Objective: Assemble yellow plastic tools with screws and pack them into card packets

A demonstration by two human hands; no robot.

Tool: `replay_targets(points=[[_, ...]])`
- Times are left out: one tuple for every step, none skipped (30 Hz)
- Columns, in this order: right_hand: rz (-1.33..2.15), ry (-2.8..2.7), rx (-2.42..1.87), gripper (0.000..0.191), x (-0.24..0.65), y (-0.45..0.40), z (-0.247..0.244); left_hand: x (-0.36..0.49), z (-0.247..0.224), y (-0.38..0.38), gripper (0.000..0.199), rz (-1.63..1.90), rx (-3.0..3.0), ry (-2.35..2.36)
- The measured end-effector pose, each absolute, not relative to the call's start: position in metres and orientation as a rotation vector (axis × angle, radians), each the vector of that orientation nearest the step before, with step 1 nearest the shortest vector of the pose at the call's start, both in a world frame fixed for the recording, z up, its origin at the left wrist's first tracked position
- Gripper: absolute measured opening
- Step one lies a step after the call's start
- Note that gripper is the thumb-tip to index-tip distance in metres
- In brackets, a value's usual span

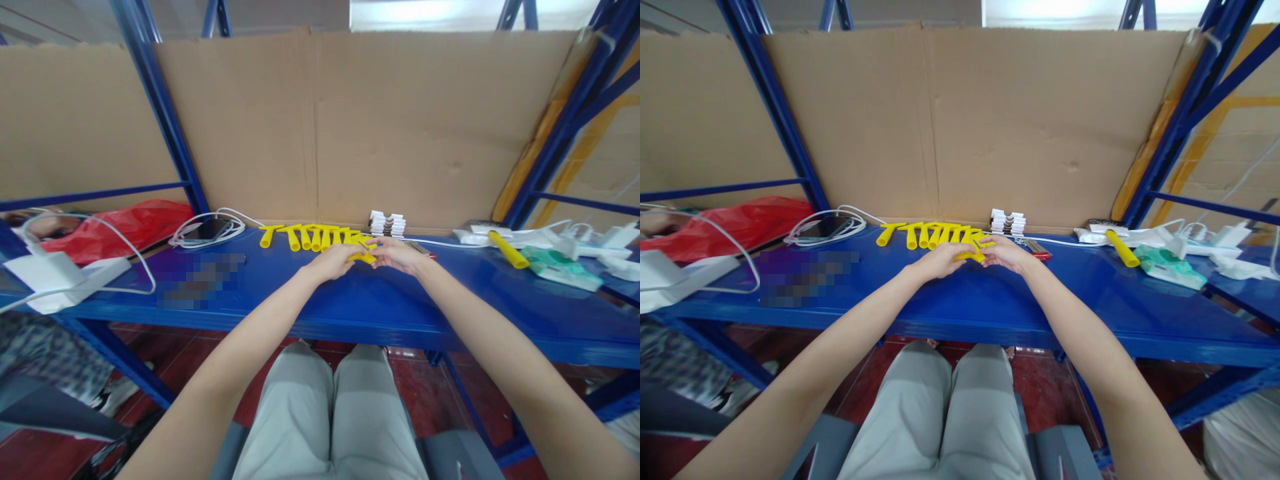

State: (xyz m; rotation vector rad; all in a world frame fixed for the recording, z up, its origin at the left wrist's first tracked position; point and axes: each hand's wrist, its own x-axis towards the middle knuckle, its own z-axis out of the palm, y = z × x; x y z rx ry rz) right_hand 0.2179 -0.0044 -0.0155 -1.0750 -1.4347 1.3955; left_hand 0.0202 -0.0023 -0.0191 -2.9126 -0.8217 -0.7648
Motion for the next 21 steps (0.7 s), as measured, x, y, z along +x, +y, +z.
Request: replay_targets(points=[[1.389,-1.431,-1.068,0.029,0.218,-0.004,-0.016,0.020,-0.019,-0.003,0.038,-0.750,-2.895,-0.831],[1.386,-1.426,-1.059,0.029,0.218,-0.003,-0.017,0.021,-0.019,-0.005,0.038,-0.731,-2.871,-0.851],[1.385,-1.419,-1.049,0.029,0.219,-0.003,-0.017,0.021,-0.018,-0.006,0.039,-0.707,-2.841,-0.879],[1.382,-1.410,-1.039,0.028,0.219,-0.003,-0.017,0.022,-0.018,-0.008,0.040,-0.681,-2.806,-0.917],[1.378,-1.398,-1.029,0.028,0.218,-0.003,-0.016,0.023,-0.018,-0.011,0.042,-0.658,-2.769,-0.958],[1.372,-1.383,-1.019,0.028,0.218,-0.003,-0.015,0.025,-0.018,-0.013,0.044,-0.639,-2.731,-0.997],[1.366,-1.368,-1.010,0.028,0.218,-0.004,-0.014,0.026,-0.018,-0.014,0.046,-0.626,-2.697,-1.027],[1.360,-1.351,-1.004,0.029,0.218,-0.004,-0.013,0.028,-0.018,-0.016,0.047,-0.617,-2.669,-1.048],[1.358,-1.336,-0.999,0.029,0.218,-0.004,-0.012,0.029,-0.018,-0.018,0.048,-0.608,-2.647,-1.060],[1.357,-1.325,-0.996,0.030,0.218,-0.004,-0.012,0.030,-0.019,-0.019,0.049,-0.596,-2.633,-1.064],[1.357,-1.318,-0.996,0.030,0.218,-0.004,-0.011,0.032,-0.019,-0.019,0.050,-0.581,-2.624,-1.064],[1.356,-1.313,-0.999,0.030,0.219,-0.004,-0.011,0.033,-0.020,-0.020,0.050,-0.566,-2.619,-1.062],[1.352,-1.309,-1.002,0.029,0.219,-0.003,-0.011,0.034,-0.020,-0.020,0.051,-0.551,-2.614,-1.062],[1.346,-1.307,-1.007,0.029,0.219,-0.003,-0.011,0.034,-0.021,-0.020,0.052,-0.541,-2.609,-1.063],[1.339,-1.304,-1.011,0.029,0.220,-0.003,-0.011,0.035,-0.021,-0.020,0.052,-0.537,-2.606,-1.066],[1.334,-1.301,-1.015,0.029,0.220,-0.002,-0.012,0.035,-0.022,-0.019,0.053,-0.541,-2.608,-1.070],[1.331,-1.299,-1.016,0.030,0.220,-0.002,-0.012,0.035,-0.022,-0.019,0.053,-0.555,-2.615,-1.072],[1.332,-1.299,-1.015,0.030,0.219,-0.003,-0.012,0.035,-0.023,-0.018,0.053,-0.577,-2.629,-1.072],[1.336,-1.300,-1.014,0.030,0.219,-0.003,-0.011,0.035,-0.023,-0.017,0.054,-0.606,-2.652,-1.068],[1.342,-1.303,-1.013,0.030,0.219,-0.004,-0.011,0.035,-0.024,-0.016,0.054,-0.640,-2.681,-1.061],[1.348,-1.307,-1.011,0.030,0.219,-0.004,-0.010,0.034,-0.024,-0.014,0.054,-0.678,-2.712,-1.051]])
